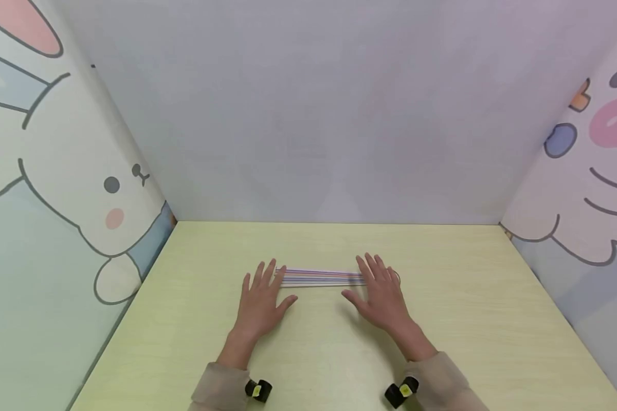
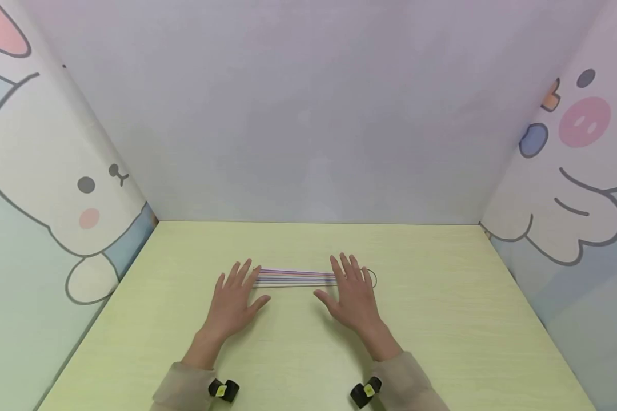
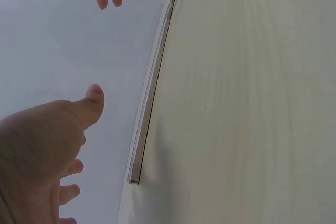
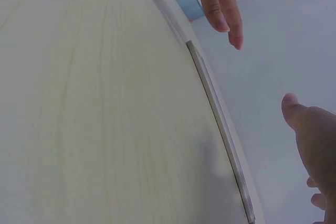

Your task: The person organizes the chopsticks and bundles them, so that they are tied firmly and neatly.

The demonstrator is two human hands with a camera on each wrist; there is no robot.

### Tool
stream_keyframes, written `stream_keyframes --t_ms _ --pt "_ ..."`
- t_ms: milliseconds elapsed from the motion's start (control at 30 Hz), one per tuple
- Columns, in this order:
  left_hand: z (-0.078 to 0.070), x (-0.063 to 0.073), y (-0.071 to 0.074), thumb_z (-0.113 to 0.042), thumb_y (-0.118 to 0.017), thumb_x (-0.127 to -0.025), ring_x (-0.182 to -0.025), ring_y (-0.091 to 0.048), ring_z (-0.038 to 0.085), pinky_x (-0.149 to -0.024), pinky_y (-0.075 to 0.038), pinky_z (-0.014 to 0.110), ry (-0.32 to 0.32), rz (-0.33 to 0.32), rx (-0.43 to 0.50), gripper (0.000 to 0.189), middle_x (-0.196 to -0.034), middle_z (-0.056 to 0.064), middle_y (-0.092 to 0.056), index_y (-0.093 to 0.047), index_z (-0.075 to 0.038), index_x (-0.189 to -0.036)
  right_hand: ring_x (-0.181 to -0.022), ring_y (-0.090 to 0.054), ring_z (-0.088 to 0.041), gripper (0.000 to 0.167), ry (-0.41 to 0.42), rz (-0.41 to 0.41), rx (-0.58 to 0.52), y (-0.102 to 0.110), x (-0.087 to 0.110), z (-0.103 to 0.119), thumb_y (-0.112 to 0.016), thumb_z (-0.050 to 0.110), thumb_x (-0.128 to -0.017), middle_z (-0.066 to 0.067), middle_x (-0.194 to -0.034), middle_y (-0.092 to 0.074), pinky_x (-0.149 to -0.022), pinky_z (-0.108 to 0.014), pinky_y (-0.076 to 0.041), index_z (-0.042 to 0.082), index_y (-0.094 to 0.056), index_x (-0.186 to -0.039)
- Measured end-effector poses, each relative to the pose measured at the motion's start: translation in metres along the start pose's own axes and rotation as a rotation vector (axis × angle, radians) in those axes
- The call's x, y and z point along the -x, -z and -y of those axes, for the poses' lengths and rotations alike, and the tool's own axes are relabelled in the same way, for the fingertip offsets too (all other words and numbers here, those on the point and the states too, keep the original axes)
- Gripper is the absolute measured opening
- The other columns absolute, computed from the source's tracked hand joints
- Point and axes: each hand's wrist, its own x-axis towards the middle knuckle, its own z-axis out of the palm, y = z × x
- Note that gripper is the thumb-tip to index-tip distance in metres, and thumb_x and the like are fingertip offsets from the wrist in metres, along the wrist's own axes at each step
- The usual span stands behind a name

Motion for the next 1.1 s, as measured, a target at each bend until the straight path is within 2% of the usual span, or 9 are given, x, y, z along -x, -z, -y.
stream_keyframes --t_ms 400,567,800,1100 --pt "-0.003 -0.009 -0.005 -0.053 -0.06 -0.096 -0.152 -0.019 0.037 -0.118 -0.015 0.062 -0.003 0.022 0.011 0.071 -0.164 0.014 -0.028 -0.043 -0.015 -0.154 -0.15 -0.025 -0.04 0.084 0.017 0.048 0.023 -0.014 -0.01 0.003 -0.067 0.054 -0.09 -0.02 -0.161 -0.033 -0.115 -0.063 -0.022 0.008 -0.04 -0.154" --pt "-0.003 -0.014 -0.012 -0.051 -0.06 -0.097 -0.152 -0.021 0.037 -0.118 -0.016 0.061 -0.009 0.032 0.013 0.069 -0.163 0.012 -0.03 -0.044 -0.016 -0.153 -0.15 -0.025 -0.04 0.083 0.024 0.081 0.026 -0.023 -0.012 0.003 -0.068 0.053 -0.09 -0.02 -0.16 -0.033 -0.115 -0.063 -0.023 0.009 -0.04 -0.154" --pt "-0.006 -0.019 -0.023 -0.051 -0.059 -0.098 -0.153 -0.02 0.036 -0.119 -0.016 0.06 -0.015 0.084 -0.008 0.068 -0.164 0.011 -0.03 -0.042 -0.017 -0.154 -0.149 -0.028 -0.04 0.08 0.036 0.11 0.041 -0.033 -0.017 0.004 -0.068 0.05 -0.091 -0.02 -0.159 -0.036 -0.114 -0.063 -0.025 0.009 -0.041 -0.154" --pt "-0.006 -0.025 -0.027 -0.047 -0.056 -0.101 -0.152 -0.021 0.037 -0.119 -0.016 0.06 -0.035 0.088 -0.011 0.062 -0.163 0.011 -0.031 -0.043 -0.017 -0.154 -0.148 -0.029 -0.041 0.075 0.065 0.146 0.06 -0.044 -0.023 0.005 -0.066 0.047 -0.094 -0.021 -0.158 -0.037 -0.114 -0.062 -0.026 0.009 -0.04 -0.154"
